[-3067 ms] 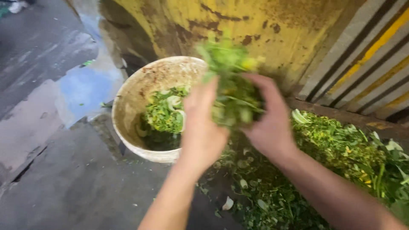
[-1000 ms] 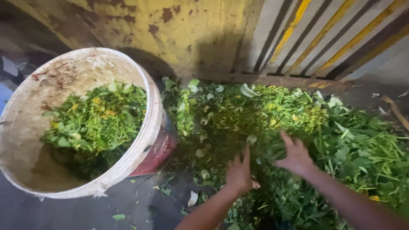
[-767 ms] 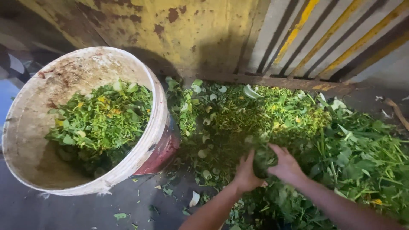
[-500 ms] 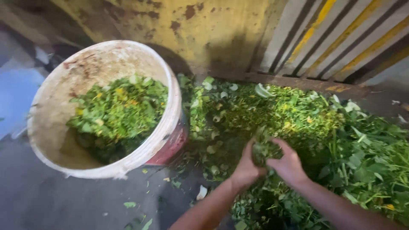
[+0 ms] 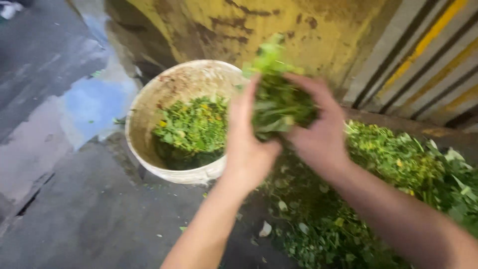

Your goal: Gather chopped green vegetables from the ground and place them into a bucket.

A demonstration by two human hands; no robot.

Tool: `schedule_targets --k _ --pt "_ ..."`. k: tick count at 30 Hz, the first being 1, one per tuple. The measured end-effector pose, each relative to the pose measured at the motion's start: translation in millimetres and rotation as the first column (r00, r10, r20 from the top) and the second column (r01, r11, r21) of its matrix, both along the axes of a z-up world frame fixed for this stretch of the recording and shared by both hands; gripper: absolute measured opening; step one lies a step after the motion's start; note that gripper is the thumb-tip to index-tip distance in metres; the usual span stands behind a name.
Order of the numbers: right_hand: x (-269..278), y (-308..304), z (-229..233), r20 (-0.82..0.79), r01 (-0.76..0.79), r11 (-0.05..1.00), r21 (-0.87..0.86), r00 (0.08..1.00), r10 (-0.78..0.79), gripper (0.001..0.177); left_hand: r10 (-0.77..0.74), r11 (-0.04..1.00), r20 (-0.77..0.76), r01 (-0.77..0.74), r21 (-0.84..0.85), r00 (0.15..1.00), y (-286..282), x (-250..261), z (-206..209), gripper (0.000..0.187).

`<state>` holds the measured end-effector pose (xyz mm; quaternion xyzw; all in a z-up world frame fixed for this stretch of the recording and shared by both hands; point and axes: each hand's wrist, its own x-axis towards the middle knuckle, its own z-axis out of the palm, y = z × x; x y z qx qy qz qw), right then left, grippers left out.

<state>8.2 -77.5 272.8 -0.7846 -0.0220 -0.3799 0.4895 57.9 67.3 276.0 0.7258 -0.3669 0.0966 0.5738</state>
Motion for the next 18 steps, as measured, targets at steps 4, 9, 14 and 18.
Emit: schedule_targets --k 4,9,14,18 --pt "63 49 -3 0.075 -0.091 0.995 -0.034 0.993 0.093 0.063 0.026 0.994 -0.044 -0.03 -0.106 0.999 52 39 5 0.091" --pt "133 62 -56 -0.126 -0.32 0.947 -0.018 0.941 0.315 0.072 0.357 0.808 0.004 -0.311 0.501 0.934 95 91 -24 0.098" --pt "86 26 -43 -0.164 -0.177 0.976 -0.125 0.974 0.156 0.045 0.371 0.755 0.097 -0.361 0.548 0.923 94 76 -25 0.079" --pt "23 -35 -72 -0.285 -0.078 0.992 -0.102 0.958 0.046 0.038 0.21 0.913 0.34 -0.308 0.268 0.917 58 25 -17 0.057"
